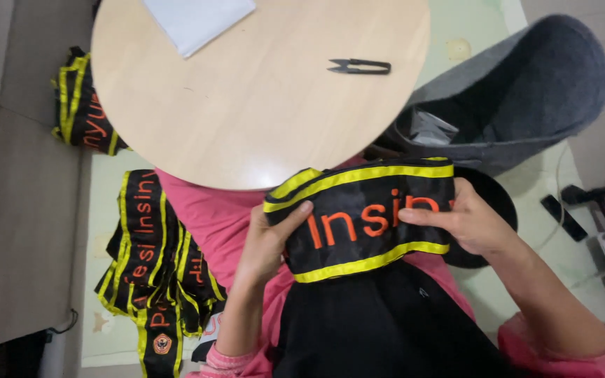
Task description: Trimming loose threads from a sash using snips, folding the sash, and placing it into a plastic bag for packaging.
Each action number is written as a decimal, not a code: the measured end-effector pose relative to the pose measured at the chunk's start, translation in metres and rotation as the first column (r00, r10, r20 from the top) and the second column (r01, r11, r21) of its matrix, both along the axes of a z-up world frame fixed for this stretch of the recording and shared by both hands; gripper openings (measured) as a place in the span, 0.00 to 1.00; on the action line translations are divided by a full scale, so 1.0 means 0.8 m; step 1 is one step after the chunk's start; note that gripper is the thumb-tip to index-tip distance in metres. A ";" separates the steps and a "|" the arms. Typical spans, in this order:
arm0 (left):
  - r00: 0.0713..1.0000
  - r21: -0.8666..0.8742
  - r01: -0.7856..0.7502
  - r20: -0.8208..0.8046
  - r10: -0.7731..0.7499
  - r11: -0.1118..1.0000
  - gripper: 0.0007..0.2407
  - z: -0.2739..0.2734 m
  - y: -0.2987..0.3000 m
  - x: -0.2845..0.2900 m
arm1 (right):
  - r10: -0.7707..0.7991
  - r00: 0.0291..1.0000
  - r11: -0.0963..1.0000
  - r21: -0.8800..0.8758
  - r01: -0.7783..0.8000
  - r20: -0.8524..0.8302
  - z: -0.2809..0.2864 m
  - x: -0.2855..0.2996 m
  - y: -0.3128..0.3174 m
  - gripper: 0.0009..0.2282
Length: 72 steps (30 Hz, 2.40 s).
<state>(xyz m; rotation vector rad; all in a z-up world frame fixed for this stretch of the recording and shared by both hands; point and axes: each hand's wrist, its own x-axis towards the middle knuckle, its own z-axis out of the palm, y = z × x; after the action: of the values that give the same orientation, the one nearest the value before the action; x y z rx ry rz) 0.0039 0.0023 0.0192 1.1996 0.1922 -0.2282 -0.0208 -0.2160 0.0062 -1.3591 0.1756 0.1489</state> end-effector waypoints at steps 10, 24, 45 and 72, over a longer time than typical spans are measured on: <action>0.751 0.495 0.407 0.298 -0.590 0.768 0.10 0.018 0.013 0.006 | 0.757 0.653 0.401 -0.795 -0.455 0.008 0.070 0.047 0.054 0.42; 0.890 0.278 0.433 0.019 -0.456 0.857 0.09 0.015 0.024 0.024 | 0.736 0.673 0.627 -0.302 -0.718 -0.074 0.037 0.075 0.050 0.19; 0.670 0.634 -0.712 0.486 -0.561 -0.302 0.06 -0.174 0.097 0.432 | 0.026 0.998 0.964 -0.262 -0.038 -0.050 -0.008 0.146 0.048 0.09; 0.589 0.670 -0.719 0.448 -0.673 -0.183 0.06 -0.070 0.078 0.329 | 0.131 0.982 0.869 -0.492 -0.049 0.134 -0.026 0.221 0.081 0.10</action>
<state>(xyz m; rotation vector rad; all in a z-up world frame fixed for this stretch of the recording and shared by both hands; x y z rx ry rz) 0.2669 0.0646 -0.0370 2.9498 -0.7371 0.9447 0.1556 -0.1508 -0.0148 -1.8802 0.0073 0.0716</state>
